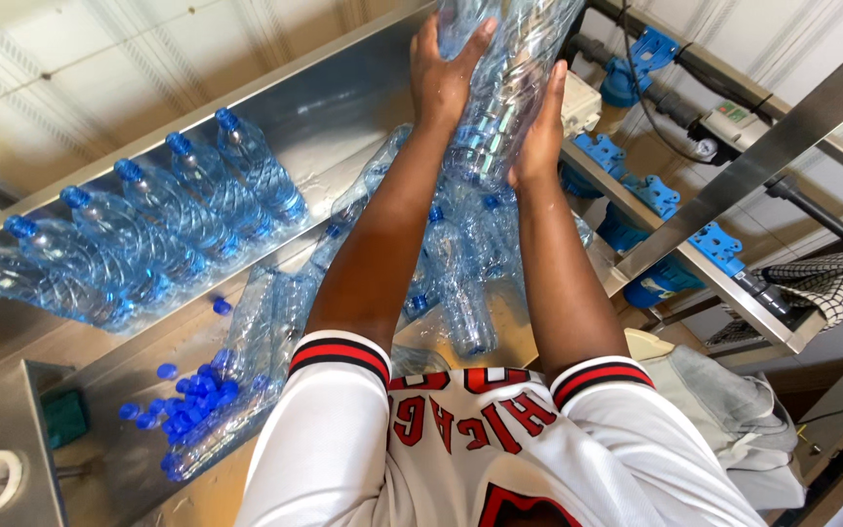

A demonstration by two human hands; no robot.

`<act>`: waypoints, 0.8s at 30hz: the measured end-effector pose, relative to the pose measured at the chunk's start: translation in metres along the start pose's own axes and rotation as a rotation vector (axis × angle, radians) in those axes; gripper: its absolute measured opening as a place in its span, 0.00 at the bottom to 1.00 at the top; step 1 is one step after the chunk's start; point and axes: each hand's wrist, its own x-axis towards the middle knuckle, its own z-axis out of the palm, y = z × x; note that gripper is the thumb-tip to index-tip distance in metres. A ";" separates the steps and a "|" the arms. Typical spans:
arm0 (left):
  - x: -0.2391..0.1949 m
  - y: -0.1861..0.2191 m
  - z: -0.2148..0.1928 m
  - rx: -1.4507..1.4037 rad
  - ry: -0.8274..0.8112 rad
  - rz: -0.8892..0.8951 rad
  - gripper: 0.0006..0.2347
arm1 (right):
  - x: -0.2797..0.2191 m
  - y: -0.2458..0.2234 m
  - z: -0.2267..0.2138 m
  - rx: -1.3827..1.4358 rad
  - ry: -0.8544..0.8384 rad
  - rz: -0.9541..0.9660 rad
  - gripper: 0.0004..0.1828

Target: The person fills clear plastic water bottles with water from a red-handled tap and places them on a stainless steel counter. The person repeatedly picks up empty bottles, fills them, and sets them down in a row.

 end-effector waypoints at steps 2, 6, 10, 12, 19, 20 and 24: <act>0.003 0.002 0.000 0.072 0.053 -0.033 0.53 | -0.002 0.002 -0.002 0.112 -0.066 -0.028 0.63; 0.012 0.005 -0.003 0.105 0.058 0.015 0.51 | 0.000 0.006 -0.004 -0.104 0.027 -0.030 0.68; 0.018 0.010 -0.012 0.166 -0.017 -0.018 0.57 | 0.010 -0.002 -0.012 0.136 -0.012 -0.173 0.54; 0.023 0.014 -0.014 0.154 -0.026 0.008 0.57 | 0.020 -0.010 -0.018 0.094 0.223 -0.138 0.69; 0.024 0.018 -0.008 0.098 -0.031 0.054 0.53 | 0.024 -0.019 -0.017 -0.823 0.132 -0.266 0.45; 0.025 0.017 -0.007 0.100 0.029 0.107 0.45 | 0.020 -0.019 -0.015 -0.843 -0.030 -0.235 0.51; 0.031 0.007 -0.008 0.102 -0.016 -0.048 0.56 | 0.032 -0.019 -0.023 -0.617 -0.009 0.061 0.57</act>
